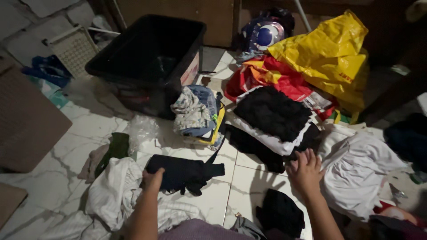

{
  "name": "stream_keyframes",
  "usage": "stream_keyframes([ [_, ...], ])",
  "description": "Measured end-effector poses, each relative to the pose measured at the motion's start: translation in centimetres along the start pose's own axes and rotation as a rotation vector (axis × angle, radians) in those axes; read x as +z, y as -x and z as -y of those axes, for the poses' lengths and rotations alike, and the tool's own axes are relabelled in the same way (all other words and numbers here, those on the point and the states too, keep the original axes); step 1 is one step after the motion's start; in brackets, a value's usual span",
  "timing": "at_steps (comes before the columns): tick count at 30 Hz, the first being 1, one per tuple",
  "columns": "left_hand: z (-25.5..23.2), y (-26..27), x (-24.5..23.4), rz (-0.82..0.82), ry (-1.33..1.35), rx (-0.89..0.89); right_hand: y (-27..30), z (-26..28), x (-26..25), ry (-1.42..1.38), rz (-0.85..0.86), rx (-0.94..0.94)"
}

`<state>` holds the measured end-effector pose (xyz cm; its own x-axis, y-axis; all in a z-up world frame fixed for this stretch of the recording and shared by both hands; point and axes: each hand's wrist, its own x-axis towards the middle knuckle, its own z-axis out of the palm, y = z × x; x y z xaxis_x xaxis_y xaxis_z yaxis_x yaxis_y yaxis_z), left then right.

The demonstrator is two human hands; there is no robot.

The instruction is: The person folds several garments on the floor, including a pink long-sleeved top, a white top, and black shorts. Each item is smoothed, folded, and stacked in a small pile.

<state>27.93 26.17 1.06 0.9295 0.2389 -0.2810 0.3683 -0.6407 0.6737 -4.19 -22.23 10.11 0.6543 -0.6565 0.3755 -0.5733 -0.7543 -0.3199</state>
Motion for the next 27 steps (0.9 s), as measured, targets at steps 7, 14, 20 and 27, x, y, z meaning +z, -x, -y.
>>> stream_keyframes([
  [7,-0.9,-0.6,1.5,0.11,0.481,-0.088,-0.7,0.9,-0.5,-0.001,0.026,0.035],
  [14,-8.6,3.9,2.2,0.146,0.576,0.191,-1.1,-1.2,-0.3,-0.036,-0.007,0.031],
  [20,-18.8,16.9,0.9,0.318,0.563,0.492,-2.9,-1.3,-2.3,-0.281,-0.175,-0.067],
  [27,-26.0,30.8,1.1,0.491,0.751,0.513,2.9,3.0,-11.6,-1.337,0.376,0.323],
])
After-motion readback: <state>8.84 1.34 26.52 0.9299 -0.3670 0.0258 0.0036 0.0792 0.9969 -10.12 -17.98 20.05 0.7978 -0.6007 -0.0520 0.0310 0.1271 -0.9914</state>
